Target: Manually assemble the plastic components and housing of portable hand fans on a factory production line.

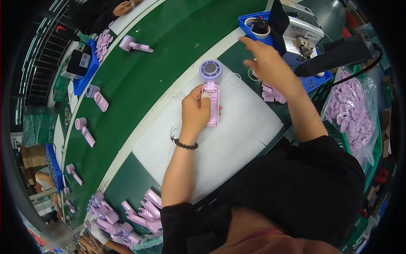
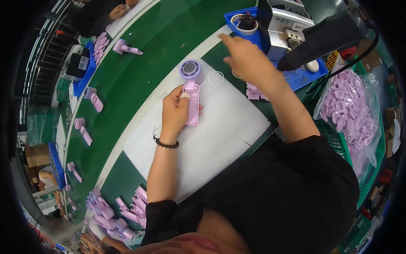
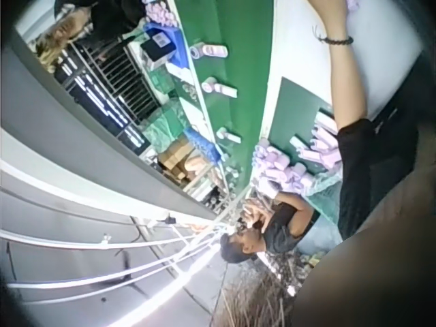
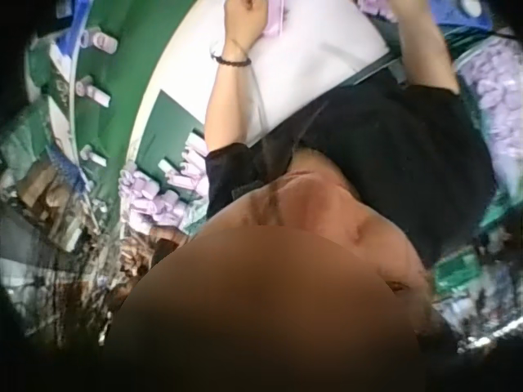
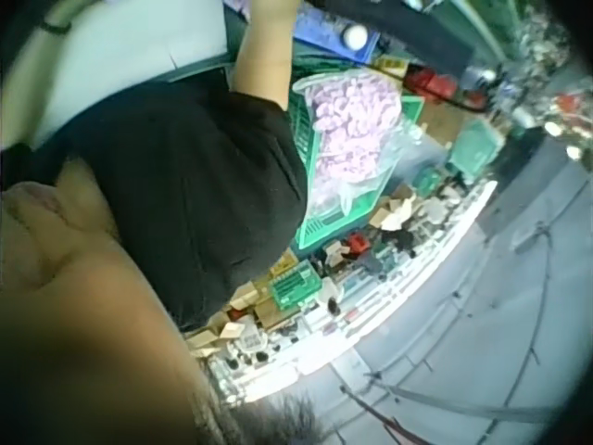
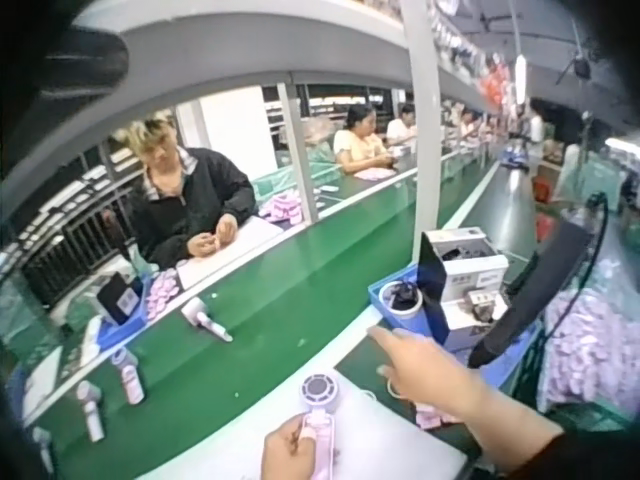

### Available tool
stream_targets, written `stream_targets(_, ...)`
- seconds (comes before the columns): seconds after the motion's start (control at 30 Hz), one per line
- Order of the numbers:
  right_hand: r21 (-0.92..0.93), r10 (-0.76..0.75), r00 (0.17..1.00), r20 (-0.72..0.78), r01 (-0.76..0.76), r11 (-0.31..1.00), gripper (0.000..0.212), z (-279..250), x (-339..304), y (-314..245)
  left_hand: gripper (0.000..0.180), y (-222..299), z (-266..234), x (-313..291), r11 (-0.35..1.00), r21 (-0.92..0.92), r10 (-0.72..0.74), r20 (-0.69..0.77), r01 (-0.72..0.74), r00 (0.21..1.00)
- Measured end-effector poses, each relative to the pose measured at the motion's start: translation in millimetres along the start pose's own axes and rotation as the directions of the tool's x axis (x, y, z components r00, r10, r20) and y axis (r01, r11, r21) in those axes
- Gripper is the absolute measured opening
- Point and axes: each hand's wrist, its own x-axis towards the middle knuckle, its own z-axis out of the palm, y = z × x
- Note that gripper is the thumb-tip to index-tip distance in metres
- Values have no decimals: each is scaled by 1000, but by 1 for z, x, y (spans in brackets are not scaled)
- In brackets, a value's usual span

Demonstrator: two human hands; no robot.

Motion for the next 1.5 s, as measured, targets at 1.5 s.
stream_targets(1.5, 374, -91, 954, 284, -23, 927, 29, 0, -17, -53, 54, -15, -13, 2, 967, 208, 116, 154, -147, 981)
